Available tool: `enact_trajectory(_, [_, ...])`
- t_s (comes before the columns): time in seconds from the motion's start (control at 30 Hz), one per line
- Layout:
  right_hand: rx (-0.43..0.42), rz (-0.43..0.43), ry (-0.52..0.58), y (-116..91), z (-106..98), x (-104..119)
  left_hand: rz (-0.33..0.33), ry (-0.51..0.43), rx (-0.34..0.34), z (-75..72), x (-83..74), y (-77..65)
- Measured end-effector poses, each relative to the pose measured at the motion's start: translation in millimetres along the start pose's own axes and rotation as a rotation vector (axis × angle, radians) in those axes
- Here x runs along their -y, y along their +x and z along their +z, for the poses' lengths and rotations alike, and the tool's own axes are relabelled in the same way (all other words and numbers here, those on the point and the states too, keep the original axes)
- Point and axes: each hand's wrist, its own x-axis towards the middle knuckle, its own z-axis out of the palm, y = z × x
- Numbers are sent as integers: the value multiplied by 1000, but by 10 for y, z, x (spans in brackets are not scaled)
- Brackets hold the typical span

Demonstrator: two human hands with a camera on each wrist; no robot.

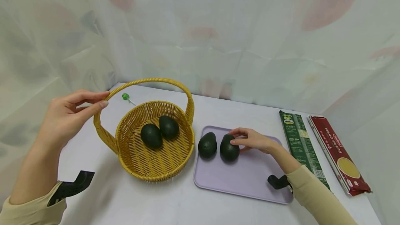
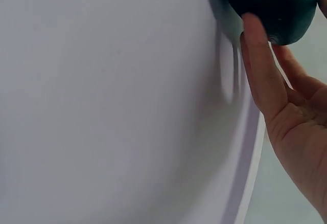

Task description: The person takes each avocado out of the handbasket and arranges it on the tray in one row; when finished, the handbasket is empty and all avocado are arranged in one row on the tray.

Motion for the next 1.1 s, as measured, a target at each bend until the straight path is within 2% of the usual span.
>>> enact_trajectory(0.17, [12, 24, 89, 2, 57, -8, 5, -2, 1, 4, -5, 4])
enact_trajectory(0.4, [20, 17, 180, 14, 115, -62, -10, 0, 4, 2, -16, 4])
enact_trajectory(1.1, [28, -4, 101, -50, 90, -48, -1, -10, -1, 10, -14, 2])
